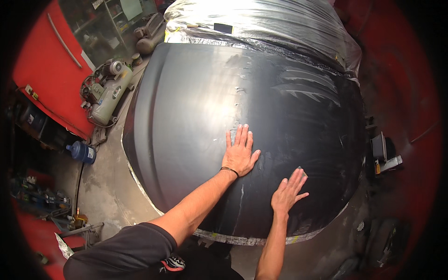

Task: The person sands the surface of a car hood by hand using a sanding block and a cloth.

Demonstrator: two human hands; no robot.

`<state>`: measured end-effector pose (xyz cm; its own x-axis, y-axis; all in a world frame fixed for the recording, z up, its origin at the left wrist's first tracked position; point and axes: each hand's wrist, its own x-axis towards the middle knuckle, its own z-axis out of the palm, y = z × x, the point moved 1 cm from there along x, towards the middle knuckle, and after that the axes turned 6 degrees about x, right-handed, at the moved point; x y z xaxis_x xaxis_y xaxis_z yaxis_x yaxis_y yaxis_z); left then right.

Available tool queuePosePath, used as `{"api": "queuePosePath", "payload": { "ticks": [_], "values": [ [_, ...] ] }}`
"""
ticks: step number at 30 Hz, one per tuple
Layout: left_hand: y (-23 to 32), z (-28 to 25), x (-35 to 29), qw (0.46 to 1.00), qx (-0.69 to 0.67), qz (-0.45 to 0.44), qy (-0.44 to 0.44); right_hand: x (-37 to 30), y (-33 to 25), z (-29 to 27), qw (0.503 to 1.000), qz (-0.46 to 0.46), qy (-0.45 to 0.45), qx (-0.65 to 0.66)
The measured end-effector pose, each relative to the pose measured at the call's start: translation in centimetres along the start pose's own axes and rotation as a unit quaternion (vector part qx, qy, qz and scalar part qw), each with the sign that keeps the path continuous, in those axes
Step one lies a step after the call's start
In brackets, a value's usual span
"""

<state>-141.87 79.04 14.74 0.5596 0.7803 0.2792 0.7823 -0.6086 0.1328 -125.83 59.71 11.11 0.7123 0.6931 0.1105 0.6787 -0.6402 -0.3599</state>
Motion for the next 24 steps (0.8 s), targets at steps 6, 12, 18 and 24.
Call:
{"api": "queuePosePath", "payload": {
  "ticks": [6, 12, 18, 24],
  "values": [
    [-0.9, -1.0, -0.4, 1.000, 0.011, 0.004, -0.025, 1.4, 5.3, -2.7, 0.999, 0.013, -0.035, 0.000],
    [1.8, -0.1, 0.8, 1.000, 0.012, 0.023, 0.004, 9.4, 14.5, -4.4, 0.968, 0.230, 0.081, 0.060],
    [-0.5, 1.3, 0.1, 0.998, 0.066, 0.005, -0.009, -10.1, -3.5, 3.1, 0.996, -0.030, 0.001, 0.089],
    [1.9, 0.8, 0.3, 0.997, 0.072, 0.024, 0.000, -0.9, 13.6, -3.3, 0.978, 0.171, 0.065, 0.103]
  ]
}}
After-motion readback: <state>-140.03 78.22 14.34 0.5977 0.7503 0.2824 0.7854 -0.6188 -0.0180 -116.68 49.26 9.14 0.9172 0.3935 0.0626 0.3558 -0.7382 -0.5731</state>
